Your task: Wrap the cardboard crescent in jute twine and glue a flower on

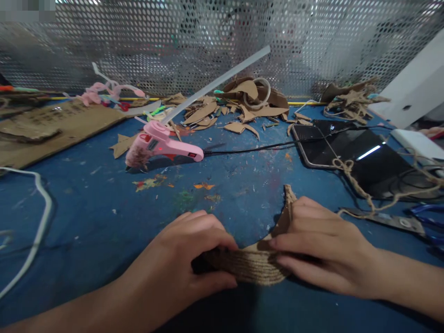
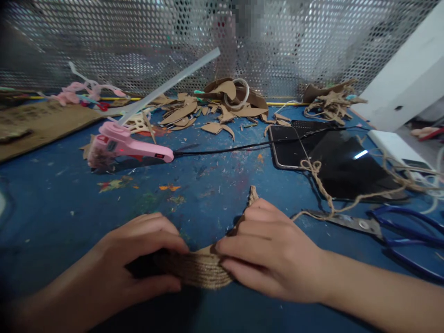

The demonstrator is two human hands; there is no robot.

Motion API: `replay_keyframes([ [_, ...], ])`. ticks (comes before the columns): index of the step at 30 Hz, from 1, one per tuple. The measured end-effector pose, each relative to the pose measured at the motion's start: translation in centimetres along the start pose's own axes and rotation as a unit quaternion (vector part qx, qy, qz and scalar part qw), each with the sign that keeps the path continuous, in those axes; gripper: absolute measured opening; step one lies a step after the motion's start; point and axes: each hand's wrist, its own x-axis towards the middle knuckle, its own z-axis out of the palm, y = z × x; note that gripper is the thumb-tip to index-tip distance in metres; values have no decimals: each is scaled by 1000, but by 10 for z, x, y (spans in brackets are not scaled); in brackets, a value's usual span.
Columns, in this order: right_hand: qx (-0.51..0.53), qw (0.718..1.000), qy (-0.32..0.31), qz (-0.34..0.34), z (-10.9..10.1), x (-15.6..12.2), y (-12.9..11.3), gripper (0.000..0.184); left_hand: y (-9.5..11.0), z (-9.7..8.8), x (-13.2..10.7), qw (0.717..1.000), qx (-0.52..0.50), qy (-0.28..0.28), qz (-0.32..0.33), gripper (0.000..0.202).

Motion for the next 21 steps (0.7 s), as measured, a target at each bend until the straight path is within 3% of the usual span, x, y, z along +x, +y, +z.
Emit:
replay_keyframes([
  [9,9,1000,-5,-5,1,1,-1,14,4,1,-3,1000,5,24,-11,21],
  [14,-38,999,-19,-9,2,0,-1,13,3,-1,-4,998,-26,44,-44,50],
  [15,-48,998,-27,-9,2,0,-1,14,3,-2,-3,997,-42,42,-48,47],
  [18,-74,996,-45,-13,2,-1,0,17,4,-3,0,997,-59,33,-44,10],
  [21,-81,996,-38,-22,2,-1,-1,16,6,0,4,998,-31,39,-33,14],
])
